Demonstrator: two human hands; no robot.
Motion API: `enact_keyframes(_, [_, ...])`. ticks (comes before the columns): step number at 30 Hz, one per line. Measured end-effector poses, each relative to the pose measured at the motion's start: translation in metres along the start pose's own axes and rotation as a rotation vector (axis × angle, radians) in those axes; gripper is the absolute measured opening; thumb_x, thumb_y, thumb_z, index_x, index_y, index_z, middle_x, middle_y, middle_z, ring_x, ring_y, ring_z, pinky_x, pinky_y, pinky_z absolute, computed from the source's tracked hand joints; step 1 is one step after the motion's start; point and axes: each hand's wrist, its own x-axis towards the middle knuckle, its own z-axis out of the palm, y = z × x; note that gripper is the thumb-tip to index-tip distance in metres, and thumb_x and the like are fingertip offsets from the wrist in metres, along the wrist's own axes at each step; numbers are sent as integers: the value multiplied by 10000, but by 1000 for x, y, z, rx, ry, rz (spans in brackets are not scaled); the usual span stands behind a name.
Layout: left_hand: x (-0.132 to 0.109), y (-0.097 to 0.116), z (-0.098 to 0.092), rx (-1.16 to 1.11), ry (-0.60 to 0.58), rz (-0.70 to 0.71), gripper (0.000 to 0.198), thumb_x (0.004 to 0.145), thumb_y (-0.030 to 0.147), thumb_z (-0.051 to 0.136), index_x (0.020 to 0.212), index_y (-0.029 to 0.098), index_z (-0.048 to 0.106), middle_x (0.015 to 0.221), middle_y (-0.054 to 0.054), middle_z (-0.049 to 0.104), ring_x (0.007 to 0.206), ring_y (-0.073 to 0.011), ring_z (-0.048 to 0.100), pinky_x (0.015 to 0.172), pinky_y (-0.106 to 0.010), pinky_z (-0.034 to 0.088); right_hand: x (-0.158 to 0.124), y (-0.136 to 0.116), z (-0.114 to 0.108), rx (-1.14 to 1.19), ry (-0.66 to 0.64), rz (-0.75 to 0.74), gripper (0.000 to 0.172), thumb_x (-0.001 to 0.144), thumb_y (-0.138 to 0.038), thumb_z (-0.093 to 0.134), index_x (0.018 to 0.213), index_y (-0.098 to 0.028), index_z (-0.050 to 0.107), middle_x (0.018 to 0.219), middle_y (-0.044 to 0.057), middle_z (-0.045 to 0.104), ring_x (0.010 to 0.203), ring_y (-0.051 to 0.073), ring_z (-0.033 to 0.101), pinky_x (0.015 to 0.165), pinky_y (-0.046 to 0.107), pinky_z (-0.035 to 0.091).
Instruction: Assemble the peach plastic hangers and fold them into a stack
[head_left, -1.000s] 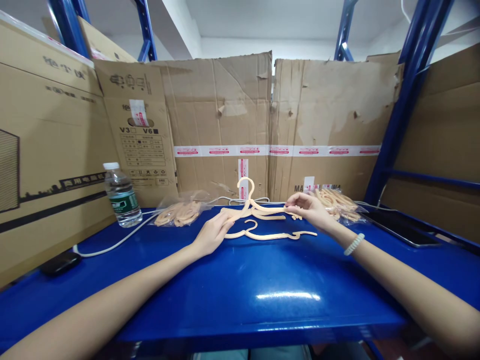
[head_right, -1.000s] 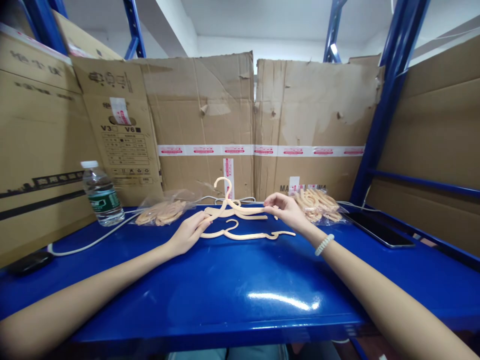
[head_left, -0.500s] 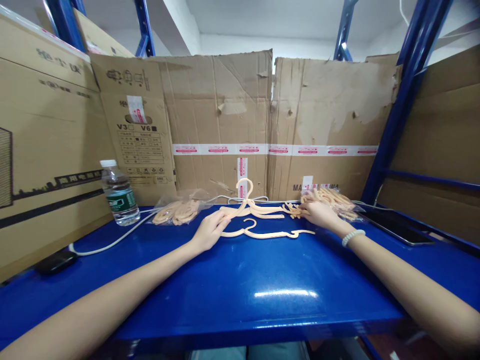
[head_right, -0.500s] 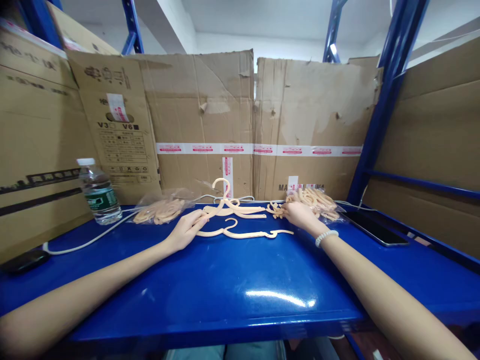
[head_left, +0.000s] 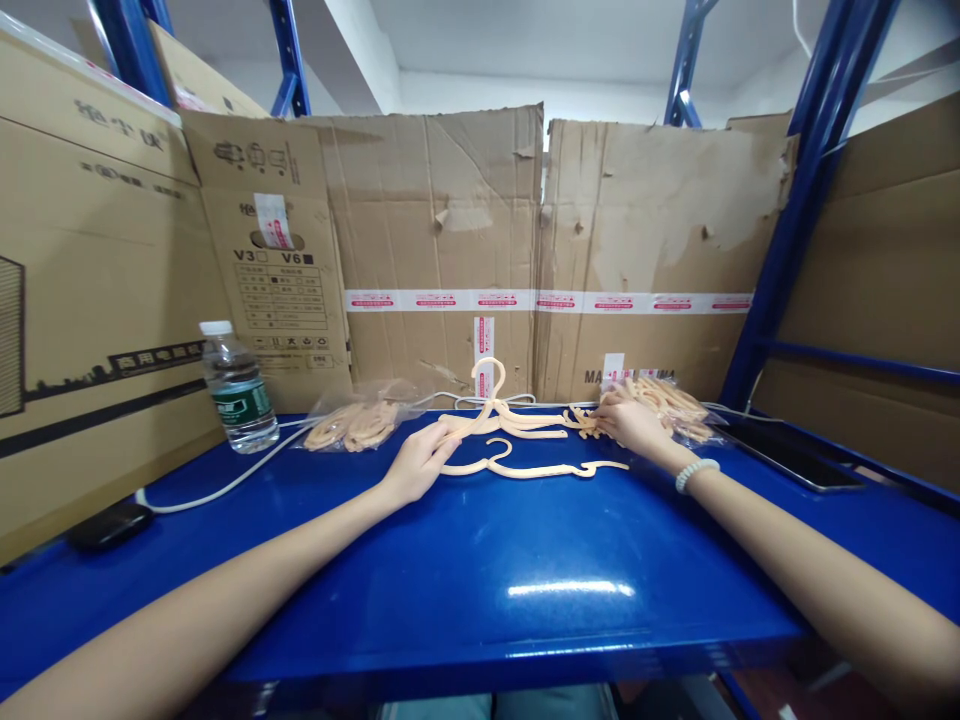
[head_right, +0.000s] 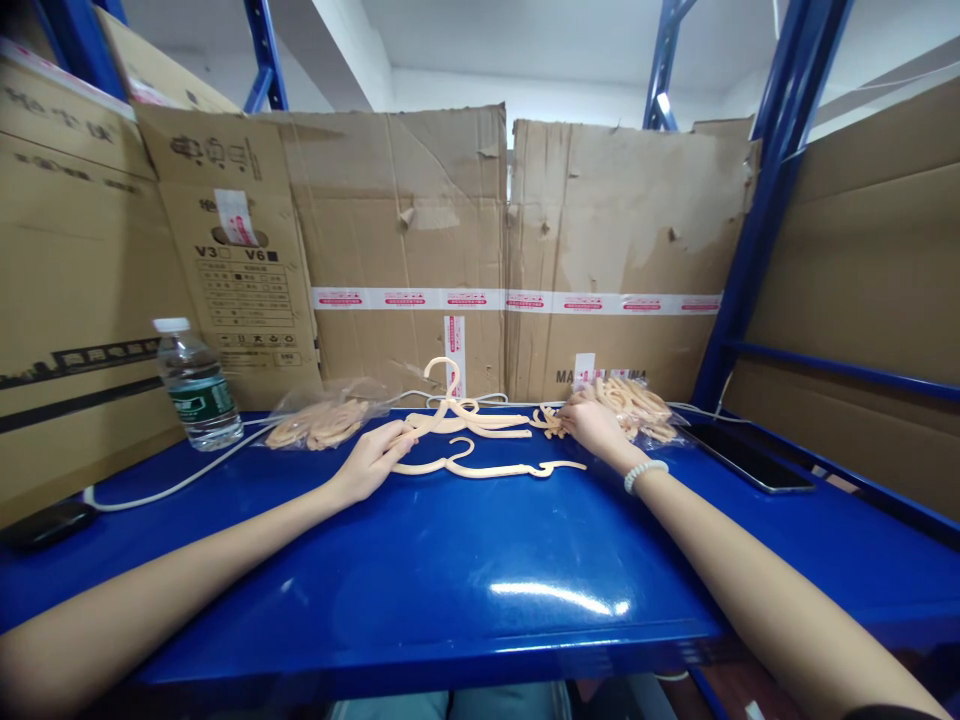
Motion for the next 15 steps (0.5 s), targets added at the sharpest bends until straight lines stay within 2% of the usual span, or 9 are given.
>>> enact_keyframes(4, [0, 1, 0, -12, 14, 2, 290, 922, 354, 379, 800, 175, 573, 770, -27, 597, 719, -169, 548, 663, -272, 410, 1, 4, -7, 257, 219, 178, 263, 840, -305, 524, 902, -157, 732, 847, 111, 684, 803, 257, 605, 761, 376, 466])
enact_keyframes(8, [0, 1, 0, -13, 24, 4, 303, 927, 361, 379, 792, 176, 577, 768, -25, 596, 716, -166, 545, 659, -265, 408, 3, 1, -19, 577, 448, 408, 360, 801, -429, 562, 918, -132, 728, 768, 98, 704, 662, 221, 610, 604, 323, 470])
enact_keyframes(15, [-1, -1, 1, -17, 25, 17, 288, 931, 338, 389, 799, 172, 585, 785, -26, 607, 727, -164, 548, 662, -265, 412, 4, -5, -27, 845, 499, 564, 381, 696, -437, 673, 883, -109, 729, 717, 100, 709, 632, 212, 636, 547, 295, 490])
